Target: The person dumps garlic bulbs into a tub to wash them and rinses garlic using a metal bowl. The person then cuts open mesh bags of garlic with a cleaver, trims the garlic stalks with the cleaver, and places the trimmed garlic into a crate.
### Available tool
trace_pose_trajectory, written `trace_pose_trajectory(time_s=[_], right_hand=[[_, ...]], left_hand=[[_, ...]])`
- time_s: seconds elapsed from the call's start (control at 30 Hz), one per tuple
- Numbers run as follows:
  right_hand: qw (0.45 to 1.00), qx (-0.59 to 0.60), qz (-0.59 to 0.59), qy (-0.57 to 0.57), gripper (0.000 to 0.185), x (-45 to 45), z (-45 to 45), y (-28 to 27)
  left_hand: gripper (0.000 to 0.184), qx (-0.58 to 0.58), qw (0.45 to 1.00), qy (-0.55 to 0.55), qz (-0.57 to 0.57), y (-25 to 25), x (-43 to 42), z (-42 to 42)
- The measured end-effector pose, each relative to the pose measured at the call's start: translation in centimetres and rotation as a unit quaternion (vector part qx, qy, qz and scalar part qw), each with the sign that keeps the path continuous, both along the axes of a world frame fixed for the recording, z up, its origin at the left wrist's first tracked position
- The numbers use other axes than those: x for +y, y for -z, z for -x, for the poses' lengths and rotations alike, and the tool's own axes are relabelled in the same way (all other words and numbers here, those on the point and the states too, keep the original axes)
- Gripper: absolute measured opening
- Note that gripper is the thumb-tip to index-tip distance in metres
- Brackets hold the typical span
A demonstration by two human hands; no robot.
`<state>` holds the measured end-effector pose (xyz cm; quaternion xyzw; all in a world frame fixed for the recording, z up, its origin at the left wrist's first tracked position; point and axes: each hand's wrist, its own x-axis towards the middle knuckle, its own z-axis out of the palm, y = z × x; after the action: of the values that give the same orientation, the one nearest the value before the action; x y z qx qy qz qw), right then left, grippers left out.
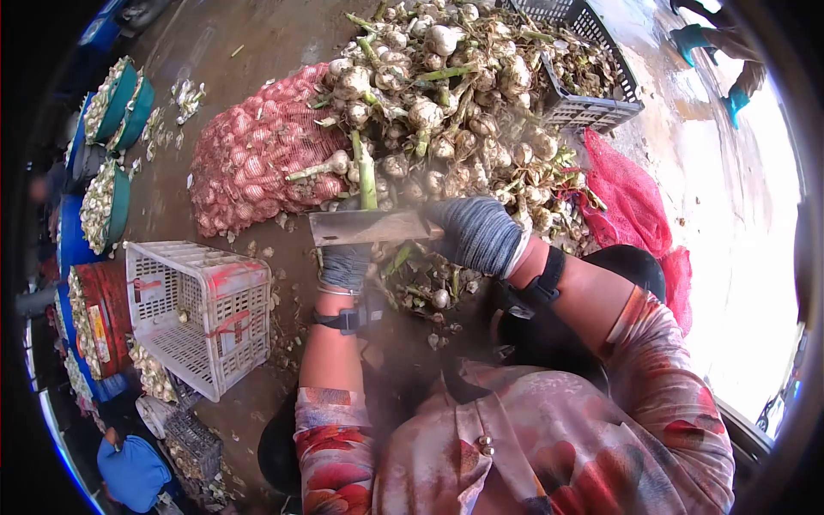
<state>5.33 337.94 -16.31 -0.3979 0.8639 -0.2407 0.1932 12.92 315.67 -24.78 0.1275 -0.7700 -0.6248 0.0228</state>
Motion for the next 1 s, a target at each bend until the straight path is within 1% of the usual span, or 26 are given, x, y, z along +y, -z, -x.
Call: trace_pose_trajectory(time_s=[0.13, 0.17, 0.2, 0.23, 0.27, 0.3, 0.33, 0.4, 0.43, 0.47, 0.5, 0.53, 0.57, 0.6, 0.63, 0.67, 0.7, 0.73, 0.77, 0.8, 0.83, 0.87, 0.9, 0.93, 0.97, 1.0], right_hand=[[0.999, 0.011, 0.027, -0.016, 0.035, 0.0, -1.4, -1.1], [1.0, 0.015, -0.026, -0.005, 0.037, 0.1, -1.0, -0.1], [0.997, 0.017, -0.078, 0.006, 0.04, 0.2, -0.8, 1.0], [0.99, -0.045, -0.132, 0.036, 0.043, 0.8, 0.1, 2.8], [0.976, -0.099, -0.182, 0.064, 0.047, 0.7, 0.8, 1.9], [0.974, -0.133, -0.146, 0.115, 0.05, 1.4, 0.3, 1.0], [0.979, -0.146, -0.046, 0.135, 0.058, 1.7, -0.2, 0.9], [0.964, -0.187, 0.16, 0.1, 0.059, -0.1, -1.8, 0.3], [0.937, -0.253, 0.232, 0.071, 0.056, -0.8, -3.1, -1.8], [0.942, -0.235, 0.234, 0.047, 0.05, -1.5, -3.7, -2.4], [0.943, -0.27, 0.185, 0.064, 0.046, -1.8, -4.0, -3.3], [0.94, -0.302, 0.137, 0.08, 0.043, -2.0, -4.2, -3.9], [0.94, -0.303, 0.138, 0.078, 0.043, -1.8, -4.4, -4.1], [0.943, -0.297, 0.126, 0.084, 0.04, -1.6, -4.2, -4.3], [0.945, -0.291, 0.12, 0.083, 0.039, -1.7, -4.0, -3.7], [0.948, -0.286, 0.114, 0.082, 0.038, -1.7, -3.7, -3.0], [0.814, -0.532, 0.195, 0.129, 0.035, -2.0, -3.8, -0.3], [0.608, -0.732, 0.258, 0.168, 0.033, -2.3, -4.1, 0.3], [0.678, -0.665, 0.254, 0.183, 0.038, -2.6, -5.3, 1.0], [0.677, -0.665, 0.253, 0.185, 0.038, -2.5, -5.3, 1.6], [0.79, -0.561, 0.187, 0.163, 0.041, -2.3, -5.3, 2.8], [0.88, -0.441, 0.115, 0.137, 0.044, -2.7, -5.5, 1.1], [0.862, -0.48, 0.056, 0.154, 0.046, -1.8, -5.2, -1.0], [0.862, -0.479, 0.056, 0.155, 0.046, -1.7, -5.0, -0.1], [0.924, -0.338, 0.115, 0.135, 0.044, -1.4, -4.9, 1.2], [0.961, -0.188, 0.171, 0.113, 0.042, -1.1, -4.8, 2.5]], left_hand=[[0.026, 0.054, 0.979, 0.033, 0.195, -3.3, 2.3, -3.3], [0.028, 0.025, 1.0, 0.009, 0.017, -4.5, 3.5, -4.0], [0.028, 0.025, 0.999, 0.01, 0.02, -5.2, 3.8, -5.2], [0.029, 0.005, 1.0, 0.01, -0.021, -5.8, 4.0, -6.2], [0.031, -0.009, 0.998, 0.009, -0.06, -6.8, 4.1, -6.7], [0.036, 0.015, 0.999, 0.012, 0.032, -7.6, 4.1, -7.1], [0.036, 0.02, 0.999, 0.006, 0.035, -9.3, 4.3, -7.0], [0.041, -0.042, 0.977, 0.064, 0.201, -11.8, 4.9, -7.2], [0.052, -0.05, 0.953, 0.088, 0.284, -10.2, 4.2, -7.1], [0.052, -0.058, 0.954, 0.088, 0.279, -10.2, 4.7, -7.7], [0.054, 0.031, 0.961, 0.023, 0.274, -10.5, 5.1, -8.0], [0.056, 0.121, 0.955, -0.042, 0.269, -10.8, 5.3, -8.3], [0.063, 0.147, 0.979, -0.073, 0.119, -10.4, 5.5, -8.7], [0.063, 0.151, 0.978, -0.078, 0.121, -10.6, 5.4, -9.1], [0.063, 0.102, 0.986, -0.078, -0.102, -11.7, 5.5, -9.4], [0.064, 0.048, 0.943, -0.072, -0.322, -12.2, 5.5, -9.7], [0.055, 0.079, 0.966, -0.071, -0.234, -8.5, 5.0, -10.4], [0.055, 0.08, 0.966, -0.075, -0.234, -8.0, 5.2, -10.3], [0.05, 0.106, 0.988, -0.052, -0.097, -7.5, 5.5, -9.9], [0.047, 0.104, 0.989, -0.056, -0.091, -7.1, 5.6, -9.9], [0.044, 0.101, 0.989, -0.059, -0.086, -7.3, 5.8, -9.7], [0.041, 0.099, 0.99, -0.063, -0.08, -7.4, 6.0, -9.6], [0.04, 0.088, 0.984, -0.07, -0.14, -5.6, 5.2, -9.6], [0.041, 0.099, 0.99, -0.058, -0.077, -4.8, 4.5, -9.6], [0.041, 0.11, 0.993, -0.049, -0.012, -4.1, 3.8, -9.7], [0.041, 0.121, 0.99, -0.043, 0.052, -3.4, 3.1, -9.7]])
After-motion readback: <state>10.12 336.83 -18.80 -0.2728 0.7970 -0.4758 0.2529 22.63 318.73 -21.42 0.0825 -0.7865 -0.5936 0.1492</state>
